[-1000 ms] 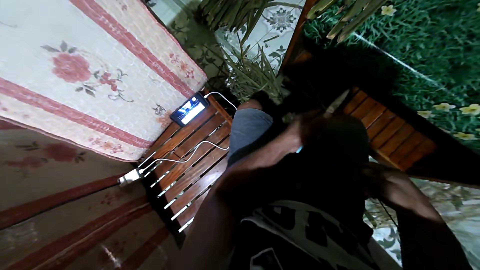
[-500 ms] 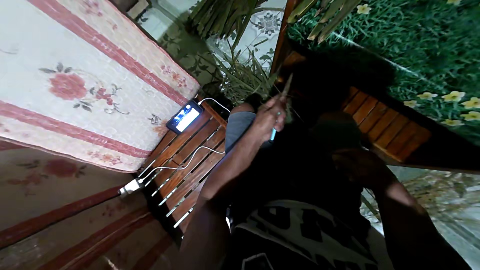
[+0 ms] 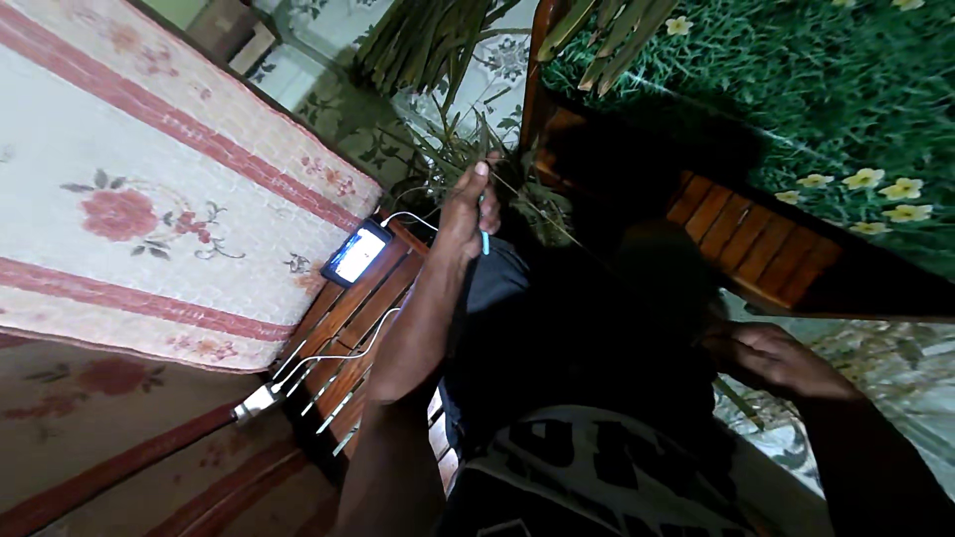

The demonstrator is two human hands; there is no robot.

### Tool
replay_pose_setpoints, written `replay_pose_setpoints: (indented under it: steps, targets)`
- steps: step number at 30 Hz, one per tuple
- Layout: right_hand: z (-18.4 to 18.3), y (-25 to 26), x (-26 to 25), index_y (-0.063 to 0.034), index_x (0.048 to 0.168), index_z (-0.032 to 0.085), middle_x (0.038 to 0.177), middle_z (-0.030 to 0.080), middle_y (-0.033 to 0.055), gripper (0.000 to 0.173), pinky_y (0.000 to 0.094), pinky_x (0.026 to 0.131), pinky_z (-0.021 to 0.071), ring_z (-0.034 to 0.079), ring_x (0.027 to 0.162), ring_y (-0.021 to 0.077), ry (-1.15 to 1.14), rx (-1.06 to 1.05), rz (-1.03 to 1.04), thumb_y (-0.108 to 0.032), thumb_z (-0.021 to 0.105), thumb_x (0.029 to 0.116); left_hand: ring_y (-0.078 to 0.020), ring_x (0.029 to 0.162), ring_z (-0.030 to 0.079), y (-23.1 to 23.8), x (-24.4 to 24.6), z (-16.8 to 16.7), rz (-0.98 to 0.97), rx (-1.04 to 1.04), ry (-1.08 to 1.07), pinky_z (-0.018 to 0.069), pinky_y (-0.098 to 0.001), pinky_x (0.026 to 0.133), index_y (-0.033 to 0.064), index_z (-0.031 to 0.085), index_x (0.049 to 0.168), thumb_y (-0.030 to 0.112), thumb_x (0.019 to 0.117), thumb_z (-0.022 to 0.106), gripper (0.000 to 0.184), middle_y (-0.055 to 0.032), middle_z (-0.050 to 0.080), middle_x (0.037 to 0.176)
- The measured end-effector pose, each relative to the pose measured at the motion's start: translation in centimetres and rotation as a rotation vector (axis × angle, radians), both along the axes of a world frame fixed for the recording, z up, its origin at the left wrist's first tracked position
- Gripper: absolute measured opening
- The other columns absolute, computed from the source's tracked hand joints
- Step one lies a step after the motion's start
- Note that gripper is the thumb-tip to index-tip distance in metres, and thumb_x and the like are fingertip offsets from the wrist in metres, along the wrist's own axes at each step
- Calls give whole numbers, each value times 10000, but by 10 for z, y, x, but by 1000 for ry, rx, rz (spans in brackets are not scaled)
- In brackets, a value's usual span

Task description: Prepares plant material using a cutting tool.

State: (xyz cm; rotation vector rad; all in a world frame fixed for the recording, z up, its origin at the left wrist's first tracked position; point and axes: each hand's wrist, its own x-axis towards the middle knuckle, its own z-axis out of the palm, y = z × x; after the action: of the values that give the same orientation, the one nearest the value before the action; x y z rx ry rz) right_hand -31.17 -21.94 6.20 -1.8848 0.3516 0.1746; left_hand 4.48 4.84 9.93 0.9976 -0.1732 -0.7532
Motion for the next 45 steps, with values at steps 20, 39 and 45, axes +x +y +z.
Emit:
replay_pose_setpoints:
  steps: [20,39,45]
  targets:
    - [-18,-17,-19,-44,1021,701,703,595,-76,270,195,506,465,507,541,-12,11,-41,-354,-277,584,950,-384,1165,645,-45,-20,-40,-702,1126,-822,503,-622,993,99,454,1512,493,883,777,809,-221,662,1265]
    - [11,23,56,-18,1086,707,737,640,54,286,351,574,528,568,572,111,157,-257,37,-242,550,1003,-36,363,389,12,-41,-10,-14,11,59,366,-178,361,152,580,1315,426,1108,338,420,61,388,516]
    - [38,54,74,19,1071,693,703,604,20,328,254,549,498,527,556,43,98,-218,-53,-256,523,1021,-31,464,441,-36,-113,-23,-456,151,23,404,-170,421,64,575,1100,182,1101,432,186,38,490,655]
